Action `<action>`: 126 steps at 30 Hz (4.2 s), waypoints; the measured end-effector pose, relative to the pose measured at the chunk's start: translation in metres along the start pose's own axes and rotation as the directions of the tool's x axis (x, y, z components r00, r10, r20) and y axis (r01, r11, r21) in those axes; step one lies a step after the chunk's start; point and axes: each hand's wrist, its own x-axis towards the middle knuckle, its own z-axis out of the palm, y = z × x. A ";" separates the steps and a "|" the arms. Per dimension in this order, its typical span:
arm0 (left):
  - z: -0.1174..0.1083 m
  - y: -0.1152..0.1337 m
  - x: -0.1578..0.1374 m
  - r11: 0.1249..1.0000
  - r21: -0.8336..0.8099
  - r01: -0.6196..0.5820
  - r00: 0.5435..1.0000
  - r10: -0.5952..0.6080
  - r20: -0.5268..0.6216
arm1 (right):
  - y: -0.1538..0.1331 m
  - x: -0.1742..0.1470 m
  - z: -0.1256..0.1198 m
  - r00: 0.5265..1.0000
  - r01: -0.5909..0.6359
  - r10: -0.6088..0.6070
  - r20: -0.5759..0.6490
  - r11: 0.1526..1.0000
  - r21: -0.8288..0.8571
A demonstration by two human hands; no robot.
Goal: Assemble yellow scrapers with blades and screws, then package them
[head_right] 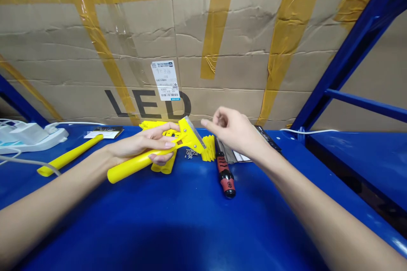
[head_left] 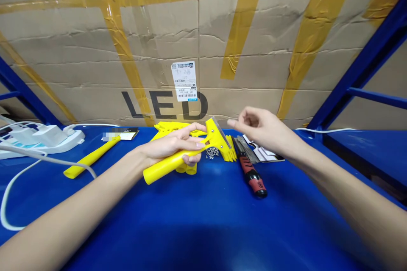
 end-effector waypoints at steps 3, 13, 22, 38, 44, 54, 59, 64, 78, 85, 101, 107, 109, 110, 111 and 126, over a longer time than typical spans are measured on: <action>0.000 0.001 0.001 0.999 0.017 -0.033 0.998 0.034 -0.048 | 0.009 -0.013 -0.006 0.975 0.030 0.086 0.203 0.859 -0.511; 0.004 -0.001 0.004 0.998 -0.031 -0.058 0.988 0.053 -0.148 | 0.008 -0.041 0.002 0.983 -0.034 0.101 0.152 0.920 -0.391; 0.010 -0.010 0.000 0.985 -0.110 -0.134 0.929 0.086 -0.361 | 0.045 -0.059 -0.036 0.995 -0.018 0.045 -0.094 0.963 0.269; 0.021 -0.018 -0.005 0.982 -0.165 -0.096 0.923 0.025 -0.385 | 0.054 -0.072 -0.031 0.971 0.095 -0.036 -0.238 0.966 0.242; 0.023 -0.017 -0.005 0.984 -0.154 -0.090 0.925 0.026 -0.380 | 0.054 -0.073 -0.031 0.970 0.106 -0.052 -0.237 0.970 0.219; 0.031 -0.027 -0.003 0.994 -0.021 -0.111 0.887 0.090 -0.453 | 0.045 -0.077 -0.026 0.944 0.052 -0.011 -0.330 0.992 0.117; 0.050 -0.028 -0.001 0.984 0.098 -0.149 0.825 0.178 -0.536 | 0.053 -0.070 -0.035 0.998 0.002 0.024 -0.057 0.904 0.428; 0.062 -0.029 0.000 0.975 0.162 -0.154 0.799 0.219 -0.560 | 0.057 -0.067 -0.031 0.985 -0.078 0.136 -0.108 0.902 0.424; 0.066 -0.045 0.002 0.982 0.131 -0.136 0.773 0.188 -0.606 | 0.064 -0.066 -0.029 0.984 -0.115 0.172 -0.048 0.815 0.568; 0.067 -0.044 0.002 0.980 0.121 -0.160 0.780 0.201 -0.592 | 0.068 -0.067 -0.026 0.983 -0.093 0.149 -0.106 0.906 0.413; 0.060 -0.044 0.001 0.968 0.118 -0.220 0.739 0.245 -0.628 | 0.066 -0.068 -0.020 0.999 0.031 -0.050 0.021 0.846 0.532; 0.062 -0.042 0.000 0.972 0.148 -0.185 0.752 0.237 -0.615 | 0.065 -0.069 -0.017 0.995 -0.072 0.096 -0.023 0.864 0.499; 0.063 -0.042 0.000 0.971 0.147 -0.189 0.752 0.239 -0.615 | 0.064 -0.069 -0.019 1.000 -0.016 0.024 -0.007 0.824 0.566; 0.063 -0.042 0.000 0.972 0.142 -0.188 0.753 0.235 -0.614 | 0.064 -0.068 -0.019 1.000 0.009 -0.001 -0.014 0.819 0.573; 0.064 -0.043 0.000 0.974 0.138 -0.182 0.757 0.228 -0.612 | 0.065 -0.068 -0.019 0.999 0.020 -0.001 -0.034 0.831 0.556; 0.066 -0.043 0.002 0.972 0.159 -0.173 0.749 0.235 -0.619 | 0.070 -0.068 -0.020 0.992 -0.119 0.120 0.032 0.843 0.525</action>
